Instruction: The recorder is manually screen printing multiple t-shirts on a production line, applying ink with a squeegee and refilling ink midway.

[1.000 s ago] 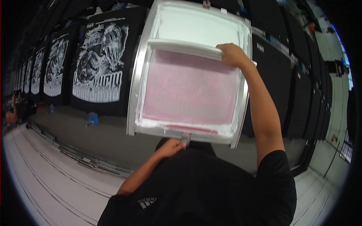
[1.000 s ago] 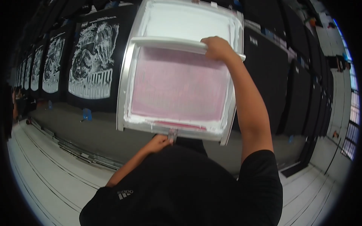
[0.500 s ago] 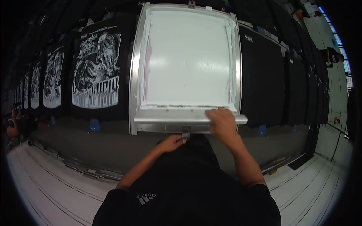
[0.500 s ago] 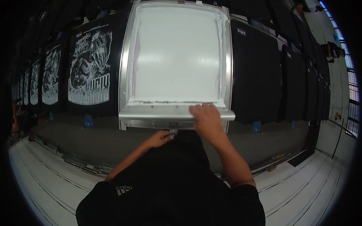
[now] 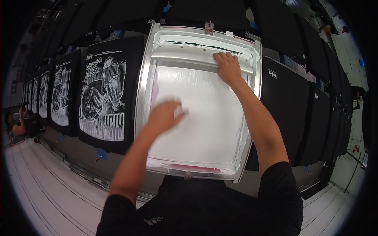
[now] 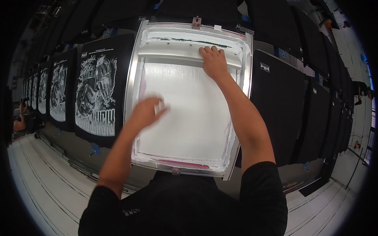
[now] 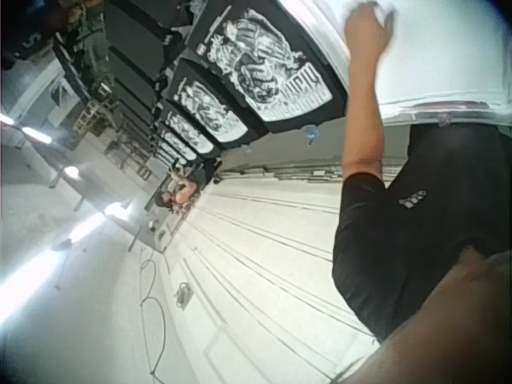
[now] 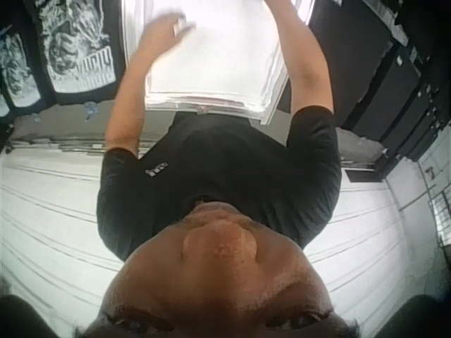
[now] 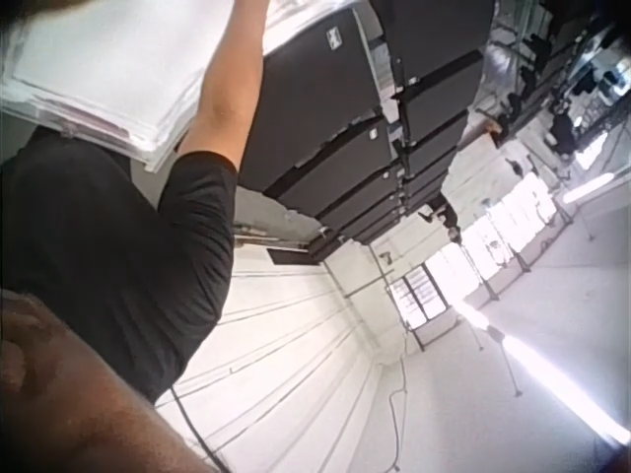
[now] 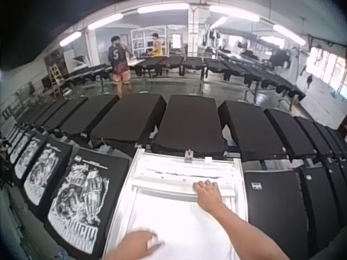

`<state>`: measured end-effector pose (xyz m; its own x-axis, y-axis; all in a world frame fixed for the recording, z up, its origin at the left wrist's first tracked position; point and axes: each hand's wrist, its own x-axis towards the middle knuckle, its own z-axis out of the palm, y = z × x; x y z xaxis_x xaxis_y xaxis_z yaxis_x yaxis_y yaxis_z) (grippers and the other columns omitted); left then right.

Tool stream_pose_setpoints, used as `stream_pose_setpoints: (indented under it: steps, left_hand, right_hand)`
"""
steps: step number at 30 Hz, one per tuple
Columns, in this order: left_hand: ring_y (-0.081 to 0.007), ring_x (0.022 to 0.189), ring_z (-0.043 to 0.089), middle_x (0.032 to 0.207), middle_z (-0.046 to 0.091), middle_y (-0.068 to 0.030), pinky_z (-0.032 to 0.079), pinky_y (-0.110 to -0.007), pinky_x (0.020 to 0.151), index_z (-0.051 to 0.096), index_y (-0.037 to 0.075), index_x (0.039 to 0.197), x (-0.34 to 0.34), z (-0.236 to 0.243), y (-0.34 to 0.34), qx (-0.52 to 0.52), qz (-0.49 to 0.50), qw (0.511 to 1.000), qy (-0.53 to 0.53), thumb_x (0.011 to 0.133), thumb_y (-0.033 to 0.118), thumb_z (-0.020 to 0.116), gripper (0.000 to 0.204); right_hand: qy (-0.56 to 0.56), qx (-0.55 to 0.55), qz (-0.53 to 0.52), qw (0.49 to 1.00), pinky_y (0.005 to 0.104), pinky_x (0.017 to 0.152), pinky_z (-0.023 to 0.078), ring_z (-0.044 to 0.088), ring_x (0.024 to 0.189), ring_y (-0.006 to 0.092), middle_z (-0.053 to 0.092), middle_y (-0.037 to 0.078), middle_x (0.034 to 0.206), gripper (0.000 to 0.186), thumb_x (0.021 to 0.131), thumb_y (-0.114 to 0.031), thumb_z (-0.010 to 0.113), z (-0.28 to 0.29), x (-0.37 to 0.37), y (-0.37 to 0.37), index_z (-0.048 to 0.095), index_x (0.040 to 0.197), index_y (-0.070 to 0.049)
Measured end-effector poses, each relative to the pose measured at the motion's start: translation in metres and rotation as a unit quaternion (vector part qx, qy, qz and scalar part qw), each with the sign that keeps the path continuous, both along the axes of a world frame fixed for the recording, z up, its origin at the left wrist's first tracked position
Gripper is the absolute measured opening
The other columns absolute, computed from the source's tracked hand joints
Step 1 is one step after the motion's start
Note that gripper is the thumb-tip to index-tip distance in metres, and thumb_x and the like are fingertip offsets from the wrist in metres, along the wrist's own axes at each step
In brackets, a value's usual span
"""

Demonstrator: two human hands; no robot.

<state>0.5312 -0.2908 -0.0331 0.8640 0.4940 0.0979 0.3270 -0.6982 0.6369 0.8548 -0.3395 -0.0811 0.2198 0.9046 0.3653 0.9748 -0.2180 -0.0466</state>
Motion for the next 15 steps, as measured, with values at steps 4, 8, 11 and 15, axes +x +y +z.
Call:
stream_pose_setpoints:
  steps: [4, 8, 11, 15]
  left_hand:
    - [-0.0279, 0.118, 0.049, 0.123, 0.056, -0.0095, 0.037, -0.052, 0.097, 0.058, 0.012, 0.126, 0.112, 0.006, 0.151, 0.352, 0.03, 0.935, 0.013, 0.08, 0.039, 0.074, 0.056]
    - [-0.0315, 0.112, 0.057, 0.118, 0.061, -0.0109, 0.044, -0.05, 0.092, 0.061, 0.011, 0.121, 0.135, 0.002, 0.206, 0.317, 0.023, 0.94, 0.123, 0.08, 0.025, 0.07, 0.044]
    - [-0.0338, 0.102, 0.06, 0.107, 0.063, -0.0118, 0.049, -0.047, 0.085, 0.062, 0.009, 0.112, 0.102, -0.033, 0.161, 0.274, -0.018, 0.939, 0.206, 0.074, 0.013, 0.068, 0.039]
    - [-0.0313, 0.098, 0.055, 0.101, 0.057, -0.0109, 0.046, -0.043, 0.086, 0.059, 0.007, 0.108, -0.016, -0.029, 0.067, 0.174, -0.035, 0.973, 0.15, 0.063, 0.007, 0.074, 0.047]
  right_hand:
    - [0.013, -0.102, -0.065, 0.993, 0.0481, 0.09, 0.044, 0.061, 0.106, 0.0272, 0.068, 0.007, 0.107, 0.042, 0.076, -0.011, 0.067, 0.048, 0.032, 0.021, 0.065, 0.118, -0.013]
    - [-0.039, -0.256, -0.177, 0.95, 0.0538, 0.095, 0.042, 0.062, 0.105, 0.0278, 0.069, 0.006, 0.108, 0.035, 0.082, -0.011, 0.062, 0.077, 0.06, -0.008, 0.063, 0.117, -0.013]
    - [-0.028, -0.188, -0.128, 0.973, 0.0519, 0.091, 0.043, 0.06, 0.101, 0.0281, 0.065, 0.007, 0.101, 0.028, 0.081, -0.006, 0.059, 0.02, 0.031, -0.071, 0.061, 0.109, -0.01]
    - [0.04, -0.215, -0.081, 0.972, 0.0465, 0.085, 0.043, 0.058, 0.094, 0.0298, 0.06, 0.009, 0.096, 0.029, 0.074, 0.0, 0.06, 0.031, -0.071, -0.163, 0.06, 0.102, -0.007]
